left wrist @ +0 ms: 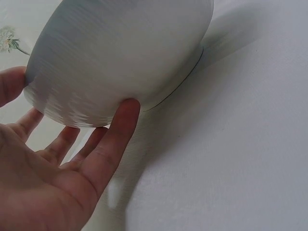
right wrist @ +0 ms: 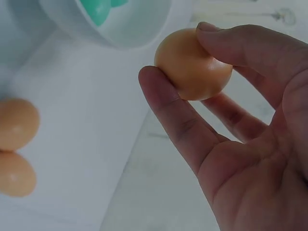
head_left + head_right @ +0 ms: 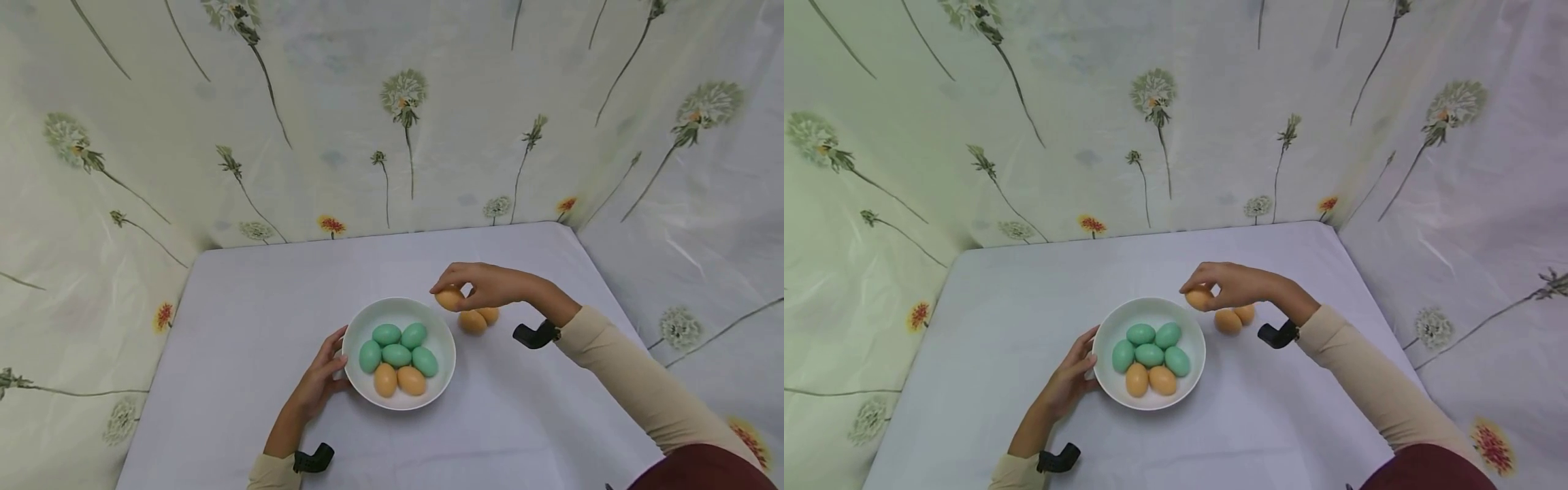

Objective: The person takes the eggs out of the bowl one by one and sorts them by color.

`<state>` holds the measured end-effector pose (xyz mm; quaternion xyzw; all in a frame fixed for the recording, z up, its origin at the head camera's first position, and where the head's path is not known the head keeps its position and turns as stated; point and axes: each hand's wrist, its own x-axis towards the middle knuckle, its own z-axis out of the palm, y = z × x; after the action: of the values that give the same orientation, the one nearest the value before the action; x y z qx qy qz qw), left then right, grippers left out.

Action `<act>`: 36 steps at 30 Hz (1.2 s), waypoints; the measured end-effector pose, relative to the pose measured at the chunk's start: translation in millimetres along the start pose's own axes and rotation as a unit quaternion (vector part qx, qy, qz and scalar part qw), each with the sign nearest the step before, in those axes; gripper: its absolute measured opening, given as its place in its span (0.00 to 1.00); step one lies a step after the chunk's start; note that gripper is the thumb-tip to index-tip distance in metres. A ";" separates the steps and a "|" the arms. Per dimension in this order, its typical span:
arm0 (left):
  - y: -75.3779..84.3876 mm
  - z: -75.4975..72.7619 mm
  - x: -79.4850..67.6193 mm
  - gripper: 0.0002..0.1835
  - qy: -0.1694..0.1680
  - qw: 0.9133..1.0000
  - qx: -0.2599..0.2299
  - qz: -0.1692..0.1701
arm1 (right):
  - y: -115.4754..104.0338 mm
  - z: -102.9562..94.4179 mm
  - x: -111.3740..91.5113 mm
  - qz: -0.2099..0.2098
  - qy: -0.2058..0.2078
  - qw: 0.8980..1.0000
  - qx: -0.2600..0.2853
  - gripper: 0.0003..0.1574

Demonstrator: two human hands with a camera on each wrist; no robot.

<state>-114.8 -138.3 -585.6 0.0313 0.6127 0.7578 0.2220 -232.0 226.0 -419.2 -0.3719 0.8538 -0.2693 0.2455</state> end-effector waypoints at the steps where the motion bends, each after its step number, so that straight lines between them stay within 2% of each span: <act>1: 0.1 0.0 0.0 0.31 0.000 1.000 0.001 0.001 | 3.3 -1.2 -3.3 0.008 0.004 1.000 0.000 0.27; 10: 1.4 0.4 -0.9 0.31 0.007 1.000 0.004 -0.001 | 37.4 -7.7 -32.9 0.058 0.050 0.997 -0.003 0.27; 15: 0.8 0.7 -1.2 0.31 0.008 1.000 0.003 -0.006 | 57.2 -6.7 -49.1 0.082 0.072 0.994 0.014 0.28; 20: -1.2 -0.1 -1.1 0.31 0.008 1.000 0.002 -0.010 | 73.4 -3.0 -61.3 0.126 0.082 0.988 0.035 0.29; 26: -3.6 -0.9 -0.4 0.31 0.008 1.000 0.002 -0.009 | 89.8 2.7 -71.4 0.174 0.090 0.979 0.061 0.29; 30: -3.6 -0.3 -0.3 0.30 0.006 1.000 0.003 -0.005 | 99.8 7.8 -74.5 0.187 0.096 0.973 0.099 0.30; 36: -2.7 0.3 0.6 0.30 0.002 1.000 0.001 -0.004 | 114.7 19.8 -71.8 0.215 0.098 0.963 0.127 0.31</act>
<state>-114.4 -137.4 -588.3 0.0274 0.6142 0.7564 0.2234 -234.2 341.9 -491.7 -0.1172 0.8924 -0.3513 0.2577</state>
